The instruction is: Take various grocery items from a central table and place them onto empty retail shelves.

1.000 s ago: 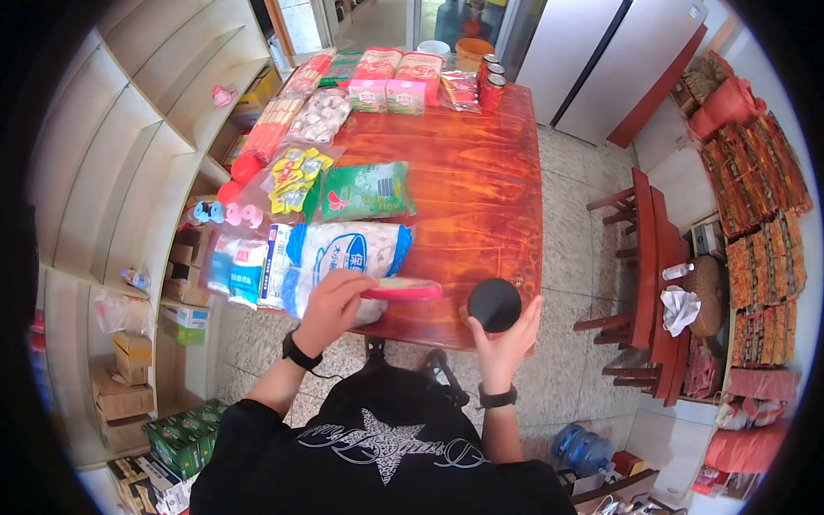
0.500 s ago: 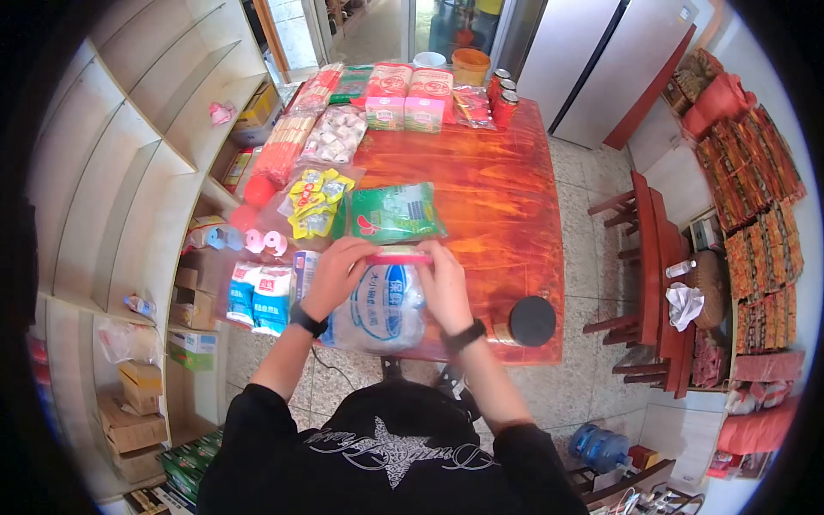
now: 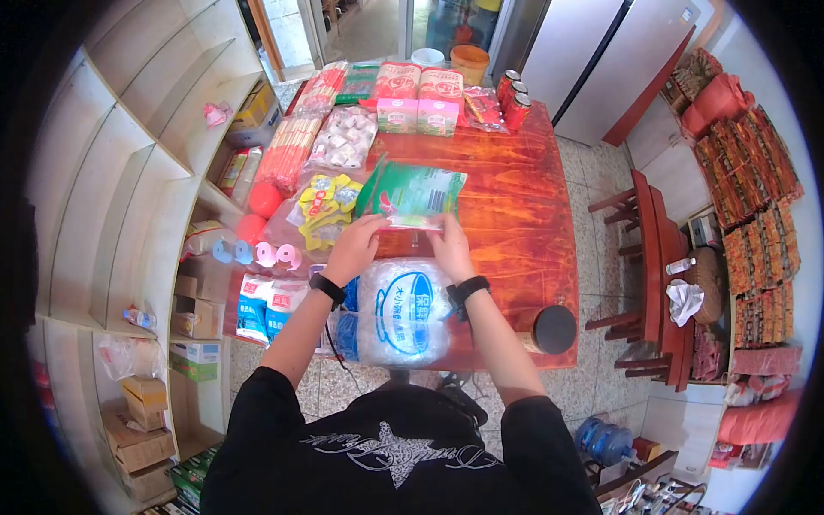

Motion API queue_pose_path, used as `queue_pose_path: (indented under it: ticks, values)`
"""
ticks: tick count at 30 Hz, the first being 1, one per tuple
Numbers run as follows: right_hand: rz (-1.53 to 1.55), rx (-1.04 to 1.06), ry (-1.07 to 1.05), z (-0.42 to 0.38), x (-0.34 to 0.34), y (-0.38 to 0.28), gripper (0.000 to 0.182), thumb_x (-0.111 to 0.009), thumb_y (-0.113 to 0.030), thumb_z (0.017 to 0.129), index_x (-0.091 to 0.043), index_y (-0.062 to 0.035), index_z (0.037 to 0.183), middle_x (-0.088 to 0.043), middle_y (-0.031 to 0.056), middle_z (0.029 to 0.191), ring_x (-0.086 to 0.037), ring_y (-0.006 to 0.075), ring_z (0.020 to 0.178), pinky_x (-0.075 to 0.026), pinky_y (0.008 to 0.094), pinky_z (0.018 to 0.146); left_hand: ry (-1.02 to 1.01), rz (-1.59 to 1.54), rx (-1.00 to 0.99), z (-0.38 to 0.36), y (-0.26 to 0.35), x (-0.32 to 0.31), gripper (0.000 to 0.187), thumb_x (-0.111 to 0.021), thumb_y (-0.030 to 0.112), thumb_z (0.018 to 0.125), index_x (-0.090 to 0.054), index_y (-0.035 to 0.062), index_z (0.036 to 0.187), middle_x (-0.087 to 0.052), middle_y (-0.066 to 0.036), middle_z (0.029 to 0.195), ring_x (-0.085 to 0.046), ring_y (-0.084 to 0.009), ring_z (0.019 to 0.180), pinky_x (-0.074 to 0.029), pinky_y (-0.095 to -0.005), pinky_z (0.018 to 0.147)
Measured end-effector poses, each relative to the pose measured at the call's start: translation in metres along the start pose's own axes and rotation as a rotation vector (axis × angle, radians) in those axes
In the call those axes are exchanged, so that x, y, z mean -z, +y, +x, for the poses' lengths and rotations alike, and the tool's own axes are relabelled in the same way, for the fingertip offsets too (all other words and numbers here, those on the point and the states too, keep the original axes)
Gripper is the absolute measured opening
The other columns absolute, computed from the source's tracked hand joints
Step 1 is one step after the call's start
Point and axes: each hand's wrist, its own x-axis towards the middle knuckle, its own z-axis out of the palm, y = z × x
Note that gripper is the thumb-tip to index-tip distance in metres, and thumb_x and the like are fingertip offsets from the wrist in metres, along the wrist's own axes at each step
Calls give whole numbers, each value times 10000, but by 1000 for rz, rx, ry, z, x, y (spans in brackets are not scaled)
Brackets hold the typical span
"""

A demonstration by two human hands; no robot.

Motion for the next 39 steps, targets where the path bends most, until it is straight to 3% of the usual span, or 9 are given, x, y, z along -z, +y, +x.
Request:
queue_pose_path:
  ticks: [12,17,20,26,28,29,30,35,39]
  values:
    - [-147,-170,-424,-2,6,7,174,-579,-117,860,-619,-47,1014,-653,137,1030,-630,277,922,-489,359,811,-305,63,83,-23,-13,-12,278,-604,189,846,-648,16,1060,-654,-186,1041,-609,-345,998,-477,-414,886]
    - [-646,241,-361,-5,-7,47,220,-564,-155,877,-649,-82,1066,-686,124,979,-643,260,903,-486,320,830,-542,128,190,-30,-16,-22,325,-581,281,888,-643,11,1059,-647,-180,1008,-608,-341,959,-477,-427,837]
    - [-85,-110,-232,-8,28,-43,210,-568,-143,884,-661,-65,1055,-687,97,990,-635,214,928,-466,294,852,-257,109,-74,-42,10,-4,340,-583,286,892,-632,3,1075,-640,-183,1011,-599,-350,956,-466,-435,839]
    - [330,364,397,-98,132,-243,135,-549,-4,862,-627,43,962,-639,139,964,-637,237,915,-504,328,838,-119,13,-42,-83,122,65,396,-634,215,867,-571,49,1221,-556,-174,1251,-515,-344,1145,-402,-425,979]
    - [71,1135,566,-121,184,-250,279,-519,-201,869,-596,65,905,-616,207,951,-595,351,857,-499,453,799,-107,-8,-35,-97,153,82,395,-644,197,855,-576,57,1219,-545,-168,1267,-512,-342,1152,-399,-427,982]
    - [612,1214,297,-145,199,-276,380,-452,-299,881,-556,64,847,-606,231,941,-551,330,908,-432,481,865,-92,-37,-31,-104,164,87,396,-653,178,843,-580,66,1216,-535,-162,1283,-508,-339,1158,-397,-429,986]
    - [359,1384,612,-167,230,-277,489,-456,-483,901,-625,-27,947,-569,201,1083,-530,317,1078,-350,552,990,-100,-32,-32,-109,171,88,396,-653,178,843,-580,66,1216,-535,-162,1283,-508,-339,1158,-397,-429,986]
    - [258,1477,596,-194,231,-340,470,-564,-393,912,-486,-107,1276,-480,7,941,-418,160,842,-317,349,782,-59,-41,20,-124,189,83,395,-669,138,821,-600,84,1207,-508,-151,1317,-500,-345,1174,-397,-421,991]
    - [188,1484,538,-214,244,-358,322,-554,-339,906,-504,-91,1106,-490,-7,938,-422,159,813,-309,328,774,-52,-46,6,-122,195,85,370,-670,127,817,-617,93,1182,-518,-146,1303,-506,-341,1167,-405,-422,982]
